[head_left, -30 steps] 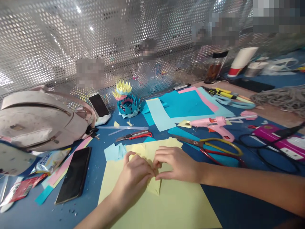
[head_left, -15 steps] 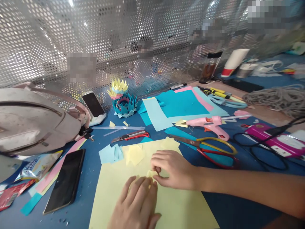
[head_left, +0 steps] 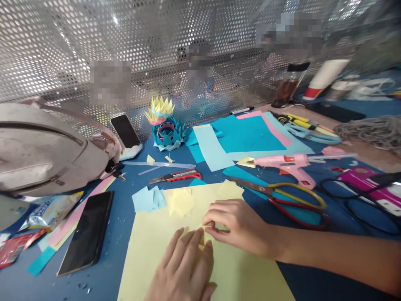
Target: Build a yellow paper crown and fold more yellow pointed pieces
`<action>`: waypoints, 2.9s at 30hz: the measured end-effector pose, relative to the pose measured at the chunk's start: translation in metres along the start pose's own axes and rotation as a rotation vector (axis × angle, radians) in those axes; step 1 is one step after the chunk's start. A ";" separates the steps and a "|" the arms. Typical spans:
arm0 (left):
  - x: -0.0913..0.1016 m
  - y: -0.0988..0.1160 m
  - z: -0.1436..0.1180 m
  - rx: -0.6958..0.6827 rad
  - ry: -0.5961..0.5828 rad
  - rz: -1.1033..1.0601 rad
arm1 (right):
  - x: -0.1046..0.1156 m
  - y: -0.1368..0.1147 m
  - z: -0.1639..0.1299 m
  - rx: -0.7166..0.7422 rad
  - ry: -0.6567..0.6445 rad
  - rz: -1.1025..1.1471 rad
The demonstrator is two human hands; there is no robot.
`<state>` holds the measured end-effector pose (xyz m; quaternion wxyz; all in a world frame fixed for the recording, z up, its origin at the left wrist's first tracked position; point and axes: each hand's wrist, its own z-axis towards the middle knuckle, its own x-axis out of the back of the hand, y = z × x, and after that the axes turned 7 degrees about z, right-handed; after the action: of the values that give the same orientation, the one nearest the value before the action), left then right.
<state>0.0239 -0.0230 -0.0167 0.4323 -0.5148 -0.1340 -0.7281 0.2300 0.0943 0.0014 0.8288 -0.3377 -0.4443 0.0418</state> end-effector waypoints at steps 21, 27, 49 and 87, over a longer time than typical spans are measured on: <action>-0.006 0.005 -0.001 0.132 0.075 -0.030 | 0.000 0.001 0.003 -0.149 -0.031 0.085; -0.006 0.006 -0.001 0.132 0.103 -0.047 | -0.001 0.001 0.002 -0.144 -0.033 0.099; 0.001 -0.002 0.007 0.049 0.095 0.004 | 0.009 0.009 0.001 0.233 -0.074 -0.082; 0.009 -0.021 0.008 -0.063 0.001 -0.010 | 0.006 -0.002 0.004 -0.116 -0.080 -0.017</action>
<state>0.0119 -0.0095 -0.0002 0.4124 -0.5274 -0.1132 -0.7341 0.2301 0.0972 0.0084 0.7896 -0.3797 -0.4816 0.0224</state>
